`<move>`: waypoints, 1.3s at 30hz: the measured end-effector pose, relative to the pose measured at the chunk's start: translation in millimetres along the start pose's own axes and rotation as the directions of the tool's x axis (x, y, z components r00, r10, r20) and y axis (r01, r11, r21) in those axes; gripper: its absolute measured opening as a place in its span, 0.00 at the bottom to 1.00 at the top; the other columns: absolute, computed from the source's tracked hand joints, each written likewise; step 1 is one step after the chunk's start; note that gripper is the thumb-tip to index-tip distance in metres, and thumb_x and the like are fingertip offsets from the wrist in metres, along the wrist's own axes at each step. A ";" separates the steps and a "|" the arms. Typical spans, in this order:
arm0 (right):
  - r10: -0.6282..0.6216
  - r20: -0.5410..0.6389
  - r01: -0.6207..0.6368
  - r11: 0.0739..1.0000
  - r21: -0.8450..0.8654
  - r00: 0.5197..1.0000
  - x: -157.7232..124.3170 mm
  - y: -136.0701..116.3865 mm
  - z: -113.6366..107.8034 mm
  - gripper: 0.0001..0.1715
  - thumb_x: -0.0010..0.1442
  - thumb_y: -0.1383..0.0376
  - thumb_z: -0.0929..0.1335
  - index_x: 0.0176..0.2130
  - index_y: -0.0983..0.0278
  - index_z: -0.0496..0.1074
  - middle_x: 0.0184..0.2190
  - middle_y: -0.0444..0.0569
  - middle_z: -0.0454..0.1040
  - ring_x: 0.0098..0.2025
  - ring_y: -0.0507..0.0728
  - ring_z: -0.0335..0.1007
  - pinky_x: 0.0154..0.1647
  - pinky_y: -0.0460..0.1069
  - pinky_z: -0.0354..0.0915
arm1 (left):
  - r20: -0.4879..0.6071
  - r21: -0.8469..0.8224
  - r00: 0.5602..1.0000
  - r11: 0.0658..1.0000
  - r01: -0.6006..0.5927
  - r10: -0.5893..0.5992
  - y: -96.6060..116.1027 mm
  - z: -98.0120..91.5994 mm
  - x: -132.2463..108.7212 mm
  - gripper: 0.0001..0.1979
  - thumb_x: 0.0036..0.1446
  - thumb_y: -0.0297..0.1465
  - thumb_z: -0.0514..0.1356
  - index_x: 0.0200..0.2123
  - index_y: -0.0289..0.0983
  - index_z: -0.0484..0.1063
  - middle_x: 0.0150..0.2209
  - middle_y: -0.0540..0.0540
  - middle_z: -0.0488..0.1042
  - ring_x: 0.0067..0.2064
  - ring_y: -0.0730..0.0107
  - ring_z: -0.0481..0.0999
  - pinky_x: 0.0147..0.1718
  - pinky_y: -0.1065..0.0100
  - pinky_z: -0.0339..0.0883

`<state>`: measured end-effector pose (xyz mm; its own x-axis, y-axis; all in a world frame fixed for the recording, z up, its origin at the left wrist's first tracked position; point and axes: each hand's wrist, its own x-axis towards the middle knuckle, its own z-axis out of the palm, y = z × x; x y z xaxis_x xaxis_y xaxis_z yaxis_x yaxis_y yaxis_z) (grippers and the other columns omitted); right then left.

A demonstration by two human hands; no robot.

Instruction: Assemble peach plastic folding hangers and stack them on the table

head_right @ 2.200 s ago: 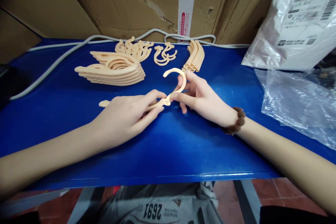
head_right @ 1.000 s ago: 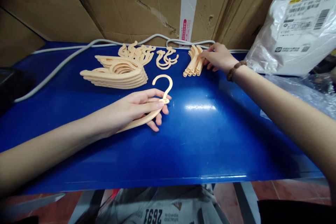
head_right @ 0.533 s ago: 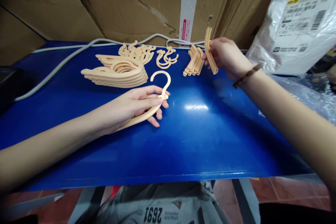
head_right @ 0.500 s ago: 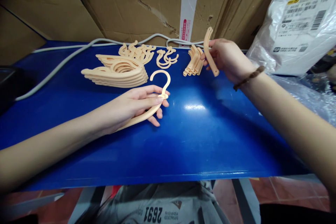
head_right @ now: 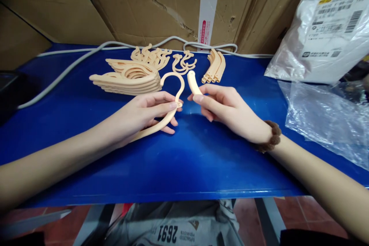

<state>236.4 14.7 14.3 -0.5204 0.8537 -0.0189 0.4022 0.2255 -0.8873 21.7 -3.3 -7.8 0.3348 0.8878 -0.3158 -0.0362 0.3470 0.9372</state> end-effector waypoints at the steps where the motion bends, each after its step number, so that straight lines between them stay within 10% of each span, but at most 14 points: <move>1: -0.042 0.021 0.044 0.994 -0.096 0.999 -0.8 1.0 -1.2 0.16 0.68 0.55 0.63 0.35 0.63 0.68 0.21 0.41 0.63 0.21 0.48 0.54 0.22 0.46 0.50 | -0.010 -0.004 1.000 1.000 -0.003 0.003 -0.2 0.1 0.6 0.08 0.60 0.32 0.65 0.37 0.33 0.73 0.32 0.51 0.74 0.30 0.76 0.78 0.28 0.75 0.78; 8: -0.197 0.093 0.214 0.796 -0.567 0.976 -1.7 14.2 -2.9 0.18 0.71 0.56 0.58 0.37 0.64 0.68 0.26 0.43 0.69 0.25 0.51 0.61 0.29 0.47 0.53 | -0.021 -0.027 1.000 0.999 -0.017 0.017 -0.4 -0.6 2.5 0.06 0.60 0.30 0.65 0.37 0.34 0.72 0.31 0.52 0.74 0.29 0.77 0.78 0.30 0.76 0.78; 39: -0.340 0.235 0.394 0.542 -0.743 0.911 -1.8 20.0 -2.6 0.24 0.72 0.54 0.58 0.38 0.65 0.74 0.32 0.48 0.76 0.30 0.52 0.71 0.30 0.46 0.57 | 0.023 -0.097 0.994 0.990 0.107 -0.105 6.2 -6.5 0.5 0.09 0.59 0.33 0.67 0.42 0.35 0.80 0.30 0.48 0.81 0.27 0.75 0.81 0.26 0.83 0.73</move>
<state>247.3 18.9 -2.2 -0.7874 0.5908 0.1762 0.5726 0.8067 -0.1458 15.6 1.2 -3.0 0.3583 0.8392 -0.4090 -0.0915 0.4675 0.8792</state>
